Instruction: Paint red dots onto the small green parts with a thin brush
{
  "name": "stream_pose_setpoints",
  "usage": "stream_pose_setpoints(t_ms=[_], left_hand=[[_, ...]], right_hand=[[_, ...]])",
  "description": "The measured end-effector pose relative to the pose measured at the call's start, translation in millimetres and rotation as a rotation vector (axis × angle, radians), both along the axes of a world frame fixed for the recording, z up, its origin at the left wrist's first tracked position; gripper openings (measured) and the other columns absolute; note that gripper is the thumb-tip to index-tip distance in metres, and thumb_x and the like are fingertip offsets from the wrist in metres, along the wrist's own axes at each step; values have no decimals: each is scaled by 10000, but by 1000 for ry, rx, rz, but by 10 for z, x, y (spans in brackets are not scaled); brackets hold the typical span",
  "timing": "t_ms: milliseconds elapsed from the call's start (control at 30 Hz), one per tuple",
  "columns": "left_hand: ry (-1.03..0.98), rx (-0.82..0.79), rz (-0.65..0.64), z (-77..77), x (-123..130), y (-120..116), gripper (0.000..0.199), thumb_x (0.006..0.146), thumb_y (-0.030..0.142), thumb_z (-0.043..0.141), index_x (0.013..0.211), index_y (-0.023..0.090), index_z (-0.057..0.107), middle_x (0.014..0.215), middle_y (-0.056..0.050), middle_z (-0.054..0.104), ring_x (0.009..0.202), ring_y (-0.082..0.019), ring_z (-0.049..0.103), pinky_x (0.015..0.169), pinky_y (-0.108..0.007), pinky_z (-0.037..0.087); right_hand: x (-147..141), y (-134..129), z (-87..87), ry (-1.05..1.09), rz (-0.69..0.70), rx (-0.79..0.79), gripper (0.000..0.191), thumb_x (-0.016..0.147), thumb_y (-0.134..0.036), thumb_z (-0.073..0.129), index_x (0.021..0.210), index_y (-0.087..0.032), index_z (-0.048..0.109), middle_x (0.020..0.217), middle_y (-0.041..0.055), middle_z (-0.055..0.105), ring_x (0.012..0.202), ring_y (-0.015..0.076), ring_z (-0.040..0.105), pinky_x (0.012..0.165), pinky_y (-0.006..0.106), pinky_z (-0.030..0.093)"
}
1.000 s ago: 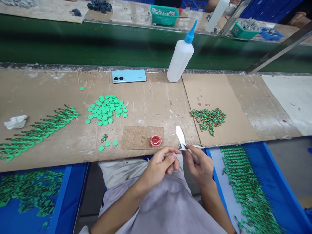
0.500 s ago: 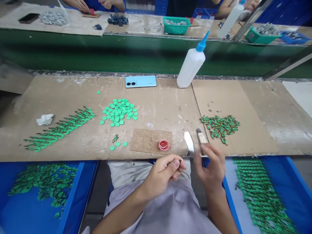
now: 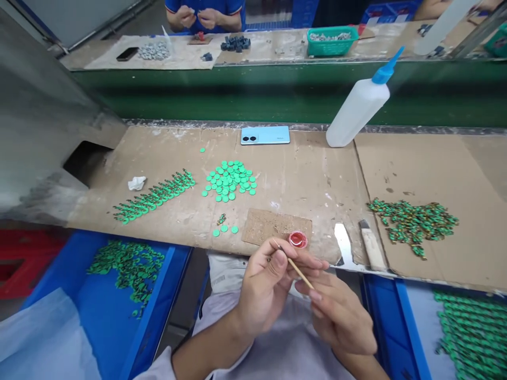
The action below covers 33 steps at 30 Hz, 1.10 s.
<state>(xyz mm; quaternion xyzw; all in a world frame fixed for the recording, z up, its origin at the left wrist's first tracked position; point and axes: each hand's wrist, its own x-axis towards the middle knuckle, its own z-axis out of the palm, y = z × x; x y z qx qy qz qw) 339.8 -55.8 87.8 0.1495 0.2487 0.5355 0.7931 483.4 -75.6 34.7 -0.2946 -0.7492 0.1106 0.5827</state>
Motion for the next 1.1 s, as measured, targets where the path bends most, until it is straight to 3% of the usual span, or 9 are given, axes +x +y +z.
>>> stream_pose_setpoints(t_ms=[133, 367, 567, 700, 767, 833, 900, 1000, 1100], left_hand=[[-54, 8, 23, -46, 62, -56, 325, 873, 458, 840, 850, 192, 654, 826, -39, 804, 970, -222, 789, 701, -238, 565], [-129, 109, 134, -177, 126, -88, 274, 924, 449, 790, 855, 207, 679, 784, -21, 804, 951, -213, 795, 688, -246, 558], [67, 140, 141, -284, 59, -75, 316, 932, 517, 759, 964, 202, 752, 983, -87, 832, 927, -209, 756, 711, -274, 525], [198, 185, 87, -301, -23, -85, 385, 998, 540, 655, 1172, 208, 745, 1206, -132, 791, 887, -186, 719, 754, -301, 529], [298, 171, 118, -323, -81, -60, 364, 1014, 523, 638, 1173, 206, 718, 1015, -87, 785, 795, -155, 680, 728, -284, 523], [368, 86, 204, -347, -146, -4, 283, 1004, 473, 676, 1090, 204, 686, 732, 20, 647, 621, -91, 558, 605, -217, 448], [316, -34, 216, -360, -213, 73, 220, 948, 363, 761, 1063, 218, 642, 700, 71, 546, 544, -51, 455, 530, -180, 358], [221, -111, 117, -356, -303, 178, 290, 808, 184, 820, 1026, 197, 628, 838, 29, 625, 656, -74, 584, 569, -190, 408], [252, -79, 69, -356, -362, 232, 224, 846, 190, 778, 1032, 167, 655, 959, -40, 700, 822, -140, 715, 642, -219, 495]], right_hand=[[-113, -86, -40, 280, -36, -99, 312, 1090, -229, 587, 1379, -218, 702, 837, 61, 822, 616, 205, 761, 482, 322, 638], [-255, -90, -10, 578, 63, -334, 203, 1030, -272, 712, 1207, -223, 800, 797, 39, 823, 554, 181, 728, 431, 282, 603], [-264, 21, 17, 501, 121, -404, 296, 1007, -219, 732, 1300, -255, 756, 873, 39, 806, 643, 185, 736, 512, 304, 629], [-196, 109, 29, 390, 26, -361, 180, 1022, -252, 706, 1174, -235, 800, 862, 53, 777, 669, 212, 738, 515, 329, 601], [-149, 184, 56, 475, -49, -281, 164, 1027, -321, 710, 1091, -205, 806, 791, 41, 743, 592, 191, 688, 468, 316, 560], [-85, 278, 92, 568, -89, -221, 210, 1028, -358, 711, 972, -171, 789, 704, 19, 678, 528, 165, 623, 426, 296, 525], [-1, 370, 128, 617, -126, -227, 285, 1037, -391, 692, 877, -162, 749, 640, 0, 610, 492, 149, 573, 394, 272, 498], [141, 459, 155, 649, -150, -313, 319, 1042, -425, 677, 845, -176, 715, 652, -2, 588, 501, 147, 572, 393, 261, 511], [250, 495, 118, 683, -100, -449, 218, 1002, -392, 743, 903, -198, 738, 758, 11, 634, 562, 148, 627, 441, 268, 559]])
